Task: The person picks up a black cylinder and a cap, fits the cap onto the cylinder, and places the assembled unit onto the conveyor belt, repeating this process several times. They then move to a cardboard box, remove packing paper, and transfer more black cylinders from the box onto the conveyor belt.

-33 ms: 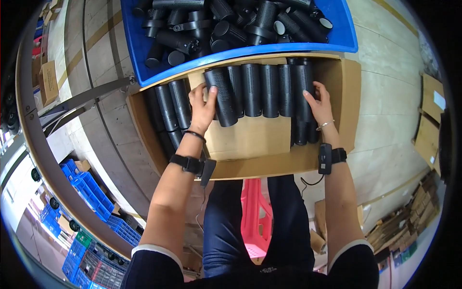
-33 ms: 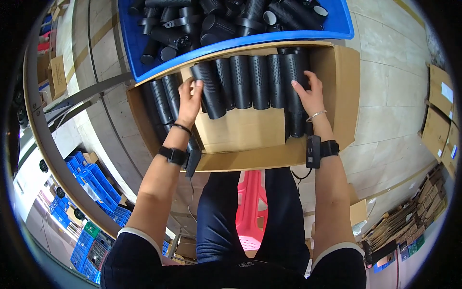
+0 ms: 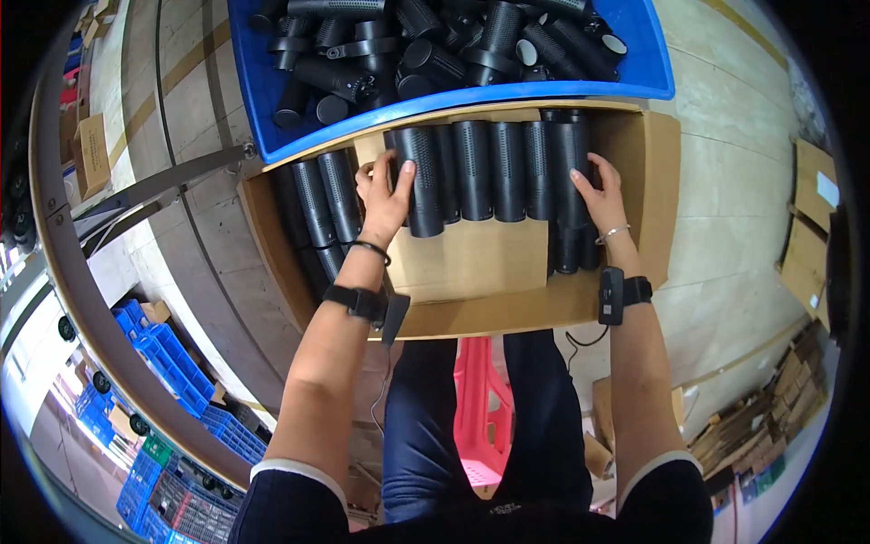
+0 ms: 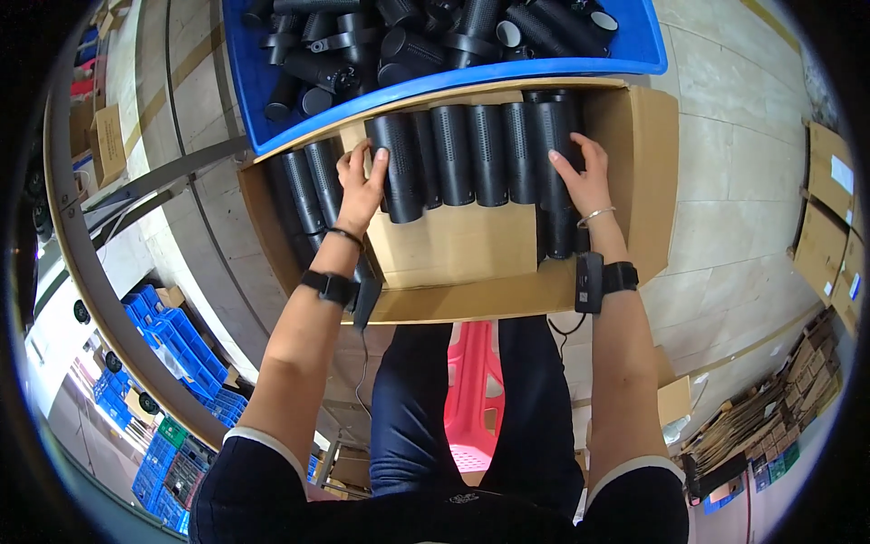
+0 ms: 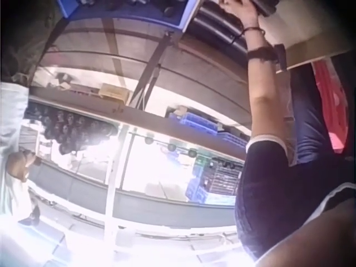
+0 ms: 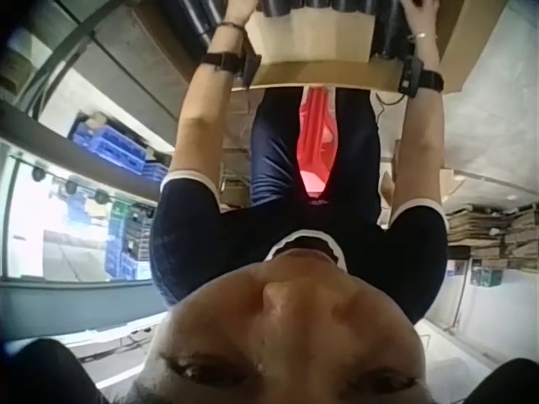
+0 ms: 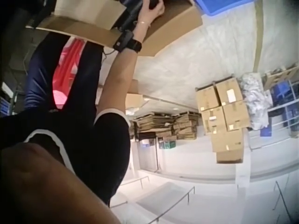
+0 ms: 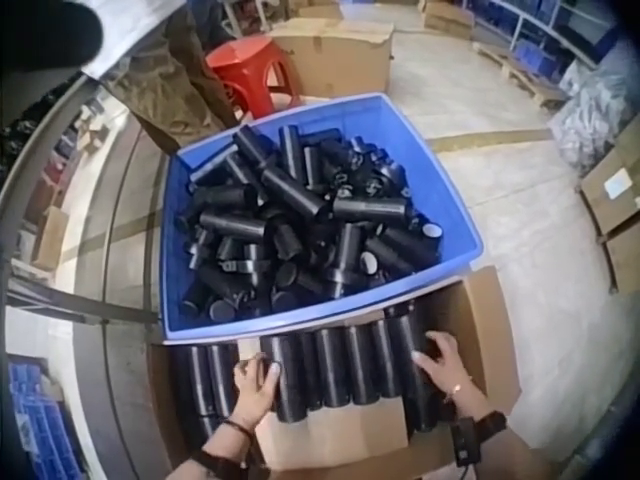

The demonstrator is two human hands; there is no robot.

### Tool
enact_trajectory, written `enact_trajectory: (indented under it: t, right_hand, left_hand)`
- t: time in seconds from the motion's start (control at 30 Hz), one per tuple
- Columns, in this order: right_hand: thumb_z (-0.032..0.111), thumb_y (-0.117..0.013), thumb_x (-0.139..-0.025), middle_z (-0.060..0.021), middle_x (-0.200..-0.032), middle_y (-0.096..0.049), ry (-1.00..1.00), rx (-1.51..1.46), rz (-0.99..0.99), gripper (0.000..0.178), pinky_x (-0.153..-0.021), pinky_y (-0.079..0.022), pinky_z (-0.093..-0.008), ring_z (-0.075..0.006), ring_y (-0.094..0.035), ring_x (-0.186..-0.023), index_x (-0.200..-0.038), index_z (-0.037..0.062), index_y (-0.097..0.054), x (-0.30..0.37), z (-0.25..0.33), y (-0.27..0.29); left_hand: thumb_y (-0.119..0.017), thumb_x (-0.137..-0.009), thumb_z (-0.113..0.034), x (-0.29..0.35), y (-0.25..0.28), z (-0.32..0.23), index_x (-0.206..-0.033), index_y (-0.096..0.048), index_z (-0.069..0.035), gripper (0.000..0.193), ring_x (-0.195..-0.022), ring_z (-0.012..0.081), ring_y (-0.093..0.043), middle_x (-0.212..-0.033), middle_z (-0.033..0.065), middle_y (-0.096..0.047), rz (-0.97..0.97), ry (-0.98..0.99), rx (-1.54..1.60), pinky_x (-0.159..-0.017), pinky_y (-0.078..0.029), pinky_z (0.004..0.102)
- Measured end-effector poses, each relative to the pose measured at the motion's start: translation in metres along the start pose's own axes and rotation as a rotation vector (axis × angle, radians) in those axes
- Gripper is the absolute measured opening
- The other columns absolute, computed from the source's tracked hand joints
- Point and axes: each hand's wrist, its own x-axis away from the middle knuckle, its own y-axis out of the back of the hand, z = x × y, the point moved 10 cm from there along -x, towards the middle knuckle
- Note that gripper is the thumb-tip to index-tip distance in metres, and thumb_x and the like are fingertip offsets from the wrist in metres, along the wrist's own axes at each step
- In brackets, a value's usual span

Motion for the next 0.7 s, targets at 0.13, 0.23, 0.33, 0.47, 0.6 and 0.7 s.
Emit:
enact_trajectory:
  t: [0.13,0.23,0.33,0.47,0.6,0.7]
  right_hand:
    - [0.037,-0.074,-0.078,-0.0165,-0.128,-0.042,-0.07,-0.155,-0.038,0.085,-0.095,-0.042,-0.0379,-0.026,-0.045,-0.117,-0.146,0.0152,-0.028,-0.005,-0.007,-0.001]
    - [0.035,-0.076,-0.077,-0.0142,-0.124,-0.044,-0.344,-0.438,0.148,0.094,-0.096,-0.04,-0.038,-0.0251,-0.046,-0.115,-0.149,0.0172,-0.019,-0.005,-0.026,-0.025]
    - [0.032,-0.078,-0.074,-0.0113,-0.121,-0.046,-0.292,-0.391,0.316,0.101,-0.098,-0.038,-0.0363,-0.0229,-0.047,-0.113,-0.149,0.0158,-0.013,-0.015,-0.058,-0.028]
    - [0.026,-0.079,-0.07,-0.0083,-0.12,-0.049,-0.26,-0.609,0.296,0.093,-0.102,-0.035,-0.0326,-0.0206,-0.049,-0.112,-0.143,0.0065,-0.025,-0.004,-0.016,-0.04]
    - [0.023,-0.08,-0.069,-0.0096,-0.121,-0.051,-0.207,-0.728,0.453,0.084,-0.104,-0.036,-0.0352,-0.0202,-0.048,-0.116,-0.137,0.0032,-0.034,0.0,0.011,-0.053]
    - [0.022,-0.079,-0.07,-0.0111,-0.124,-0.051,-0.241,-0.678,0.512,0.079,-0.1,-0.04,-0.0358,-0.0192,-0.049,-0.115,-0.134,0.0033,-0.037,0.002,0.02,-0.067]
  left_hand:
    - [-0.07,-0.08,-0.047,-0.002,-0.021,0.005,-0.14,-0.025,-0.005,0.085,-0.119,0.0313,-0.044,-0.126,0.0246,-0.044,0.172,0.294,0.455,-0.101,-0.037,0.0386]
    - [-0.074,-0.077,-0.043,0.003,-0.033,0.005,-0.14,-0.024,-0.004,0.089,-0.115,0.0285,-0.049,-0.124,0.0221,-0.048,0.25,0.323,0.674,-0.098,-0.041,0.0368]
    - [-0.079,-0.074,-0.036,0.002,-0.048,-0.001,-0.14,-0.024,-0.005,0.091,-0.115,0.0269,-0.05,-0.123,0.0186,-0.049,0.315,0.337,0.78,-0.097,-0.044,0.0367]
    - [-0.083,-0.069,-0.027,0.013,-0.056,-0.027,-0.141,-0.024,-0.012,0.094,-0.115,0.0276,-0.049,-0.123,0.0135,-0.048,0.446,0.387,0.98,-0.099,-0.042,0.0384]
    - [-0.082,-0.068,-0.026,0.006,-0.057,-0.023,-0.142,-0.02,-0.014,0.098,-0.118,0.0273,-0.045,-0.125,0.0116,-0.045,0.445,0.276,0.886,-0.102,-0.037,0.0405]
    - [-0.081,-0.069,-0.03,0.012,-0.072,-0.01,-0.134,-0.038,-0.003,0.082,-0.115,0.0259,-0.051,-0.119,0.0119,-0.054,0.522,0.435,1.043,-0.1,-0.041,0.0401]
